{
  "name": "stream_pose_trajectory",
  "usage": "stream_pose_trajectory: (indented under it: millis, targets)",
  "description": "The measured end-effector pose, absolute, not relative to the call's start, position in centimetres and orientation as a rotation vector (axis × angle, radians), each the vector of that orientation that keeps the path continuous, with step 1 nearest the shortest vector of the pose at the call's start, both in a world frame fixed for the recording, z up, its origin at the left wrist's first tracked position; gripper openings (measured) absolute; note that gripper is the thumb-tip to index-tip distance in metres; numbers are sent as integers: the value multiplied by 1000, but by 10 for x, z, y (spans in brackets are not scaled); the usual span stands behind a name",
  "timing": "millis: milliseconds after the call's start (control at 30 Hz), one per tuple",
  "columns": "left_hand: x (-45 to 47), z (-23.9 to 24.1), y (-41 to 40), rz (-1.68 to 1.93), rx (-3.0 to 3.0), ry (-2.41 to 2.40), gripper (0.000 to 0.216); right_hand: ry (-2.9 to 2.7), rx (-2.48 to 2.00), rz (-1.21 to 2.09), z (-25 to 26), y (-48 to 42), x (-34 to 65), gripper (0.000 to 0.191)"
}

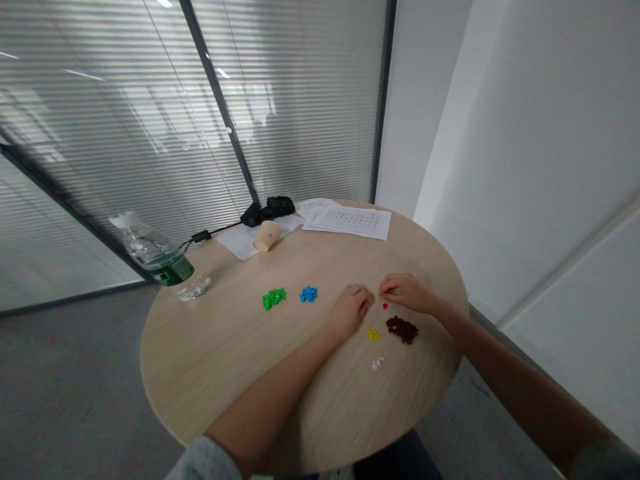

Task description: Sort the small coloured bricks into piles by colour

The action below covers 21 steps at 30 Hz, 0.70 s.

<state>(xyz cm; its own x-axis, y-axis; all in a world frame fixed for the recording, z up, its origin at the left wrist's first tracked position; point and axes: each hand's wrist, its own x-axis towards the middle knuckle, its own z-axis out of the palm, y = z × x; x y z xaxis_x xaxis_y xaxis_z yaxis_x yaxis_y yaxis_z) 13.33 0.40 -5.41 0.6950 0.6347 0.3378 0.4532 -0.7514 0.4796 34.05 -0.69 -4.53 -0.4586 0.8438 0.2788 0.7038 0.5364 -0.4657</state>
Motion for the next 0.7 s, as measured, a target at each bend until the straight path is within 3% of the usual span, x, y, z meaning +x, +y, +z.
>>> stream_pose_trajectory:
  millis: [367, 533, 700]
  targets:
    - [152, -57, 14, 706, 2497, 669, 13, -2166, -1287, 449, -54, -21, 351, 18]
    - [145, -47, 7, 834, 2418, 925, 11, -2113, -1247, 514, -61, -27, 354, 17]
    - [139, -50, 3, 738, 2452, 965, 17, -2136, -1246, 555, -64, -29, 357, 16]
